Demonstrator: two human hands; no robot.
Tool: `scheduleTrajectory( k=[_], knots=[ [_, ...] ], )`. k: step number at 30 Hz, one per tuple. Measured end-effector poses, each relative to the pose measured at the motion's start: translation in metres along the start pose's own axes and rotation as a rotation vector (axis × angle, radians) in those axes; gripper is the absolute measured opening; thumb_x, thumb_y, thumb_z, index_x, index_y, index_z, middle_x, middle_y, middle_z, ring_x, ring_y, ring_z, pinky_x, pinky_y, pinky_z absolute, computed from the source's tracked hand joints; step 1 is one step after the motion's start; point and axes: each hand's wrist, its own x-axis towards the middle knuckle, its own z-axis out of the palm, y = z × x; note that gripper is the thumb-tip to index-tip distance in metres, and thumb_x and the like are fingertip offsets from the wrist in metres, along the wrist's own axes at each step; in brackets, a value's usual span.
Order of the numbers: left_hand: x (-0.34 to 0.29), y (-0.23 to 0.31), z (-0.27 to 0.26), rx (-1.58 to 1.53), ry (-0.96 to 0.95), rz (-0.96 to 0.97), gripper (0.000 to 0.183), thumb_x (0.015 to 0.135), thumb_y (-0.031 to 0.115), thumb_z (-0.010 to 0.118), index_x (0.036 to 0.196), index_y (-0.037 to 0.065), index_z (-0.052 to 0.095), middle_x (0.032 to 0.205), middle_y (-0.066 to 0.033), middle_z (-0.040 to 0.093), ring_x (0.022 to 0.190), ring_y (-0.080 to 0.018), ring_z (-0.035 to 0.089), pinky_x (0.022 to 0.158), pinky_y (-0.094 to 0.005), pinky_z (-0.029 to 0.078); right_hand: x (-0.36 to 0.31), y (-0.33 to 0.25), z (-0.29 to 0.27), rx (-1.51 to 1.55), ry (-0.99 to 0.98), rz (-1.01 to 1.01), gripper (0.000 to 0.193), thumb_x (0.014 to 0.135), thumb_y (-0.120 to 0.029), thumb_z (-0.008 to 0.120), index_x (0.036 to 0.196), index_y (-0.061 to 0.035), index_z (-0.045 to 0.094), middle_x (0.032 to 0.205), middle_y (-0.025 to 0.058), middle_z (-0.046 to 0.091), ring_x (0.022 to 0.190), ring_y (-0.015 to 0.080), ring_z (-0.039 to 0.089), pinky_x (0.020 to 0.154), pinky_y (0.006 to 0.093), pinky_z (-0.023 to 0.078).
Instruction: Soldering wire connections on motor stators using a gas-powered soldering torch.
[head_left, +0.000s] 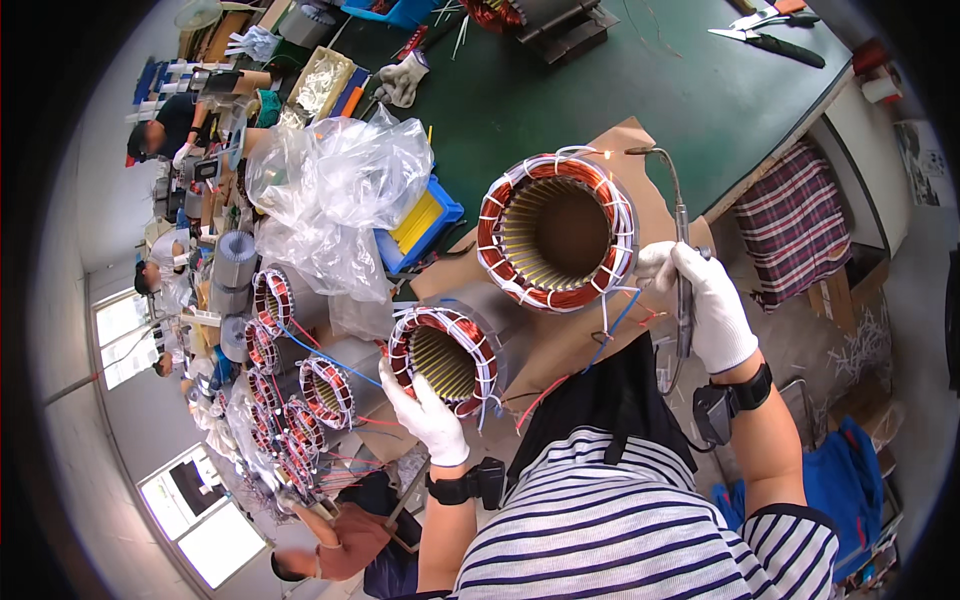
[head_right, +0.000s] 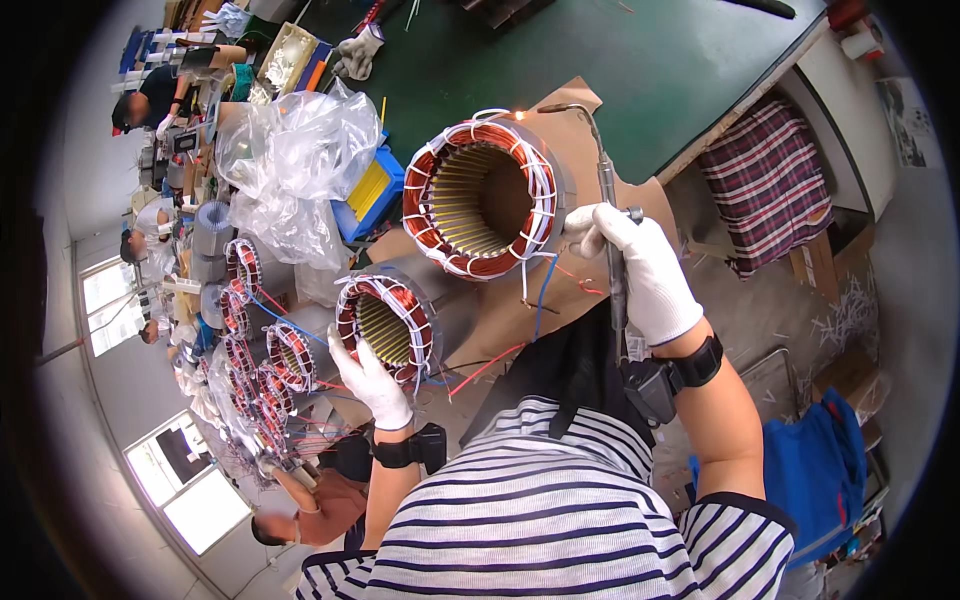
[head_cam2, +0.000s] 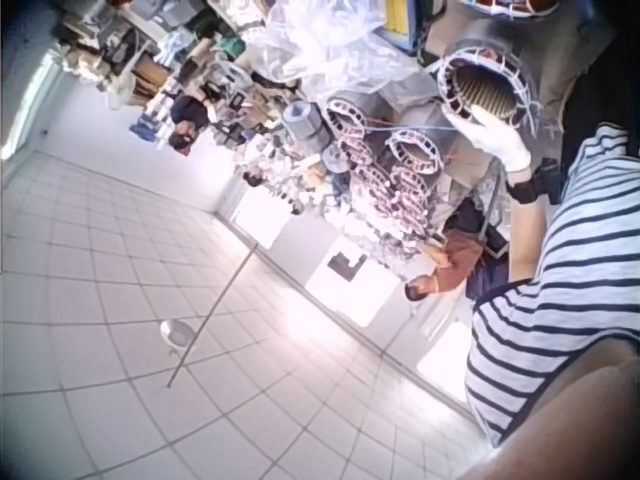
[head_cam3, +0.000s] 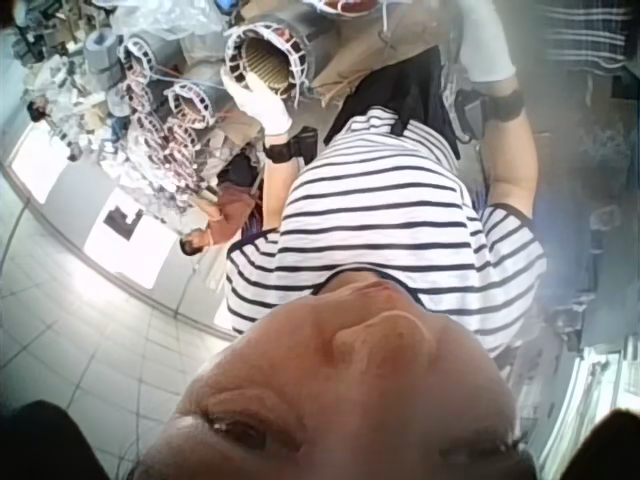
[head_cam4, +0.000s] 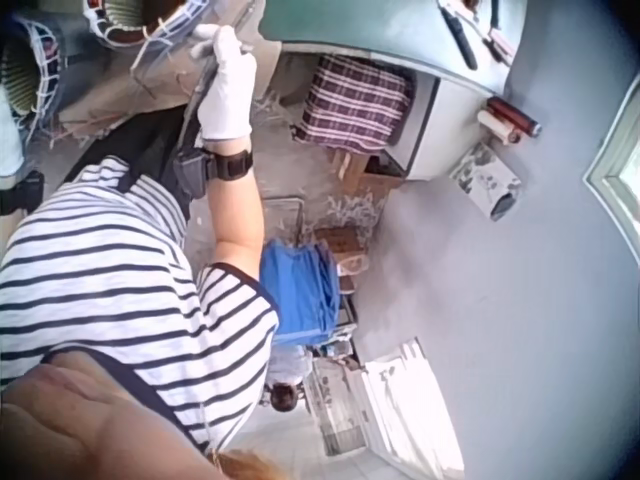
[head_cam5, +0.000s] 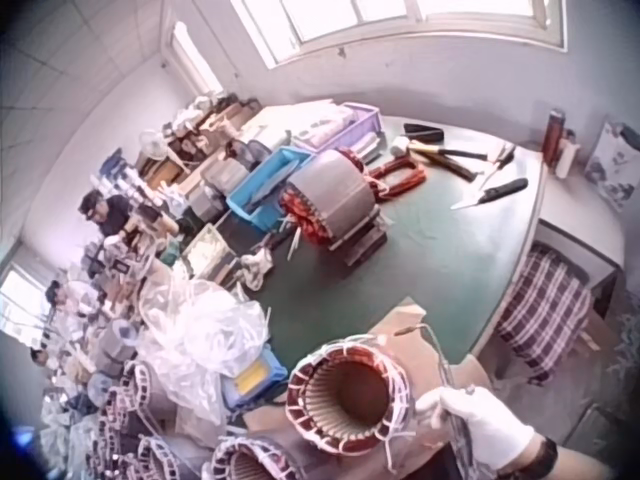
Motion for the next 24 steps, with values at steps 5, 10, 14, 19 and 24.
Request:
scheduleTrajectory(
  k=[5, 10, 14, 19, 24],
  knots=[
    [0.0006, 0.0021, 0.0001, 0.007, -0.007, -0.008, 0.047, 0.089, 0.013, 0.044, 0.13, -0.009, 0.034, 0.13, -0.0242, 0.043, 0.12, -0.0325, 0.043, 0.102, -0.0376, 0.03, 0.0015, -0.0011, -0.0004, -0.06, -0.001, 0.0, 0.032, 0.091, -0.026, 0.05, 0.078, 0.0001, 0.061, 0.087, 0.0056, 0.061, 0.078, 0.0122, 0.05, 0.077, 0.0265, 0.038],
    [0.0003, 0.003, -0.0005, -0.004, -0.017, -0.032, 0.049, 0.088, 0.013, 0.044, 0.131, -0.009, 0.033, 0.131, -0.0249, 0.042, 0.12, -0.033, 0.043, 0.102, -0.0375, 0.03, 0.0012, -0.0049, 0.0026, -0.077, 0.009, 0.027, 0.032, 0.091, -0.028, 0.051, 0.083, 0.0008, 0.063, 0.082, 0.0044, 0.06, 0.075, 0.0116, 0.049, 0.075, 0.0256, 0.038],
    [0.0004, 0.0003, -0.0003, 0.001, -0.016, -0.032, 0.049, 0.088, 0.013, 0.043, 0.131, -0.009, 0.033, 0.132, -0.025, 0.041, 0.12, -0.0329, 0.043, 0.102, -0.0375, 0.03, 0.0002, -0.0077, 0.0048, -0.091, 0.013, 0.018, 0.032, 0.09, -0.028, 0.051, 0.084, 0.0011, 0.063, 0.082, 0.0046, 0.059, 0.075, 0.0117, 0.049, 0.075, 0.0257, 0.038],
    [0.0003, -0.0001, 0.0, 0.023, -0.01, -0.019, 0.049, 0.088, 0.012, 0.043, 0.131, -0.009, 0.032, 0.131, -0.0252, 0.042, 0.12, -0.0328, 0.043, 0.102, -0.0374, 0.03, 0.0009, -0.0067, 0.005, -0.076, -0.004, -0.004, 0.032, 0.09, -0.027, 0.051, 0.08, 0.0013, 0.062, 0.083, 0.0053, 0.06, 0.076, 0.0131, 0.05, 0.076, 0.0267, 0.038],
    [0.001, 0.0071, 0.0005, 0.035, -0.019, -0.023, 0.049, 0.088, 0.012, 0.043, 0.131, -0.009, 0.033, 0.13, -0.0252, 0.042, 0.119, -0.0325, 0.044, 0.102, -0.0373, 0.031, -0.0003, -0.0079, 0.0043, -0.094, 0.007, -0.005, 0.032, 0.09, -0.027, 0.051, 0.078, 0.0009, 0.061, 0.084, 0.0058, 0.061, 0.077, 0.0136, 0.05, 0.077, 0.0272, 0.038]
  ],
)
